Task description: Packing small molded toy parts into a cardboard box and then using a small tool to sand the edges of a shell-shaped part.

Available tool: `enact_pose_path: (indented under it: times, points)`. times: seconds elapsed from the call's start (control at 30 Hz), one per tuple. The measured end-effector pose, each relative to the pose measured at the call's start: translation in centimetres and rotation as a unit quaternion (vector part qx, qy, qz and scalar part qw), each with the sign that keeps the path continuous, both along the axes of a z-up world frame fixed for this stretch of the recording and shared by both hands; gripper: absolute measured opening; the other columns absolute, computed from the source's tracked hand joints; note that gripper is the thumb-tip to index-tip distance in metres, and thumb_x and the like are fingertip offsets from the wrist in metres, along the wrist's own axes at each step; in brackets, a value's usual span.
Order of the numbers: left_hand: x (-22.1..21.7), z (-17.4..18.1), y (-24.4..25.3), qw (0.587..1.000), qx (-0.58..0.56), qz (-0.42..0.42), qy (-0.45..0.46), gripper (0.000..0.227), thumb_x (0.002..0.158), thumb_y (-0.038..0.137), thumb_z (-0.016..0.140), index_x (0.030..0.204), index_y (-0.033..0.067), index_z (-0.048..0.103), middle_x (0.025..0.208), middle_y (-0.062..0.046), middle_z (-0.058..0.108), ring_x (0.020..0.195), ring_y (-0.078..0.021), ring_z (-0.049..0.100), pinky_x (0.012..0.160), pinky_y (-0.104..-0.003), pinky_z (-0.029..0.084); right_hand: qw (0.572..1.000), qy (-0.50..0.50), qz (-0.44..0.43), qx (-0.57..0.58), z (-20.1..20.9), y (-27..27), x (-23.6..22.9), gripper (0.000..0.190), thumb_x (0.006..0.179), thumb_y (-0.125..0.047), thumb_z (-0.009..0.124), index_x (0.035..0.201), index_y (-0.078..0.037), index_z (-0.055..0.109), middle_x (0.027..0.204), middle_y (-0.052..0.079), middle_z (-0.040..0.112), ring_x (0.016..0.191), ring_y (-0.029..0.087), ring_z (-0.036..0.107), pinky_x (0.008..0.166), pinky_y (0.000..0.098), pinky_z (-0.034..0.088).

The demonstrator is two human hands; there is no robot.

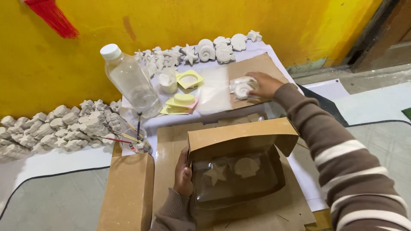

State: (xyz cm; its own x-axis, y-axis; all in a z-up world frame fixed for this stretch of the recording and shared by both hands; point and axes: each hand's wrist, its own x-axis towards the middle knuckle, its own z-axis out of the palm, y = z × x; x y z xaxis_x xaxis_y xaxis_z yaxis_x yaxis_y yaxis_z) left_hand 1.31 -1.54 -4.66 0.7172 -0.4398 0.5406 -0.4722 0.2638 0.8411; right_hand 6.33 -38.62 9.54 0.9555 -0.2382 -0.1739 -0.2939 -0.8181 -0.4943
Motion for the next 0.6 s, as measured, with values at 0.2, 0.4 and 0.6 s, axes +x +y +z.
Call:
enact_pose_path:
  times: [0.2,0.4,0.6]
  points:
    - [-0.2,0.7,-0.2,1.0,-0.003,-0.002,0.008,0.091,0.095,0.08,0.035,0.142,0.0022,0.048,0.135,-0.013,0.059,0.125,-0.027,0.057,0.103,-0.044,0.049,0.969,0.112,0.071,-0.209,0.1,2.1,1.8,0.093,0.089,-0.053,0.069,0.162,-0.023,0.02,0.161,0.013,0.032,0.144,0.034,0.039,0.112,0.0558,0.042]
    - [-0.3,0.8,-0.4,1.0,-0.009,-0.018,0.01,0.089,0.097,0.078,0.036,0.142,0.0013,0.046,0.134,-0.012,0.058,0.124,-0.0256,0.057,0.104,-0.042,0.048,0.978,0.132,0.044,-0.157,-1.2,1.3,2.3,0.089,0.084,-0.057,0.068,0.16,-0.026,0.032,0.157,0.014,0.042,0.138,0.035,0.046,0.106,0.0535,0.046]
    - [-0.3,0.7,-0.4,1.0,0.002,-0.005,0.013,0.091,0.096,0.079,0.034,0.143,0.0019,0.046,0.136,-0.014,0.058,0.126,-0.0271,0.056,0.104,-0.044,0.049,0.985,0.112,0.027,-0.125,-2.2,0.0,2.4,0.096,0.076,-0.053,0.077,0.158,-0.023,0.038,0.145,0.008,0.058,0.123,0.03,0.06,0.09,0.0431,0.052]
